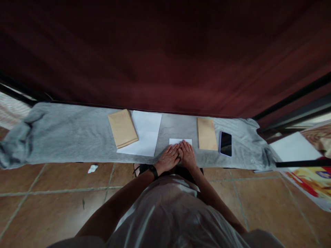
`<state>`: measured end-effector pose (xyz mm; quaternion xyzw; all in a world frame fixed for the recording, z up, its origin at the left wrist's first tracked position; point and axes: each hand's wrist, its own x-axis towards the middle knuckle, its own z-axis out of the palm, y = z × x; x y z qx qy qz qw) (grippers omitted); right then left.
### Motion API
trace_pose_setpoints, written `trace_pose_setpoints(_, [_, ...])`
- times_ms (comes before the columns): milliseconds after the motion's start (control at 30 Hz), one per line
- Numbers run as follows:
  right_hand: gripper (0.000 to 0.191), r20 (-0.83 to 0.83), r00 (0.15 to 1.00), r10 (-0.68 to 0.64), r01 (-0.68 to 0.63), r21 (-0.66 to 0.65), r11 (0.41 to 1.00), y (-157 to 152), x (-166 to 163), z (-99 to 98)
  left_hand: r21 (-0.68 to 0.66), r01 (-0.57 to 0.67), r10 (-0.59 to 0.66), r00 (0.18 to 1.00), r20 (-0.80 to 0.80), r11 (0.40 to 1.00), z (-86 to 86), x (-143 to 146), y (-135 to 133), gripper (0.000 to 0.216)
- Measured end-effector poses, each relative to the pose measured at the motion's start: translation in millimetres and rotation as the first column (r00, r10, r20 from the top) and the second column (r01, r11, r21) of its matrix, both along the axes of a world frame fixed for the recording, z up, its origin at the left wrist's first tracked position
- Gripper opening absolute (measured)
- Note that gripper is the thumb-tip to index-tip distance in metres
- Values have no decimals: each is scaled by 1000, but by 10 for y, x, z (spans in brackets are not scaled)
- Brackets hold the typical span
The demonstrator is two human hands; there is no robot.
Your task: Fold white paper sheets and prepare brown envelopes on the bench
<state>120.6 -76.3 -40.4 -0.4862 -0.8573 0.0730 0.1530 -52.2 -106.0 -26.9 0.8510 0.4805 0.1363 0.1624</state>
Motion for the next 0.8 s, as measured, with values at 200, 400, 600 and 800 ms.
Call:
trace_pose_setpoints(200, [53,16,986,-164,164,39,986,-28,109,-83,-5,-172,172,982,77,985,-53,-145,-2,60])
trace_pose_setpoints(400, [54,-5,974,-226,225,101,969,-79,140,-171,15,-328,328,944,31,945,-43,-199,-2,60])
trace_pose_setpoints(600, [55,-34,975,-220,222,142,965,-86,137,-208,86,-517,507,854,116,851,109,-568,81,61])
trace_pose_setpoints(800, [54,-49,973,-227,232,176,957,-85,127,-223,93,-929,929,365,59,359,272,-1683,222,75])
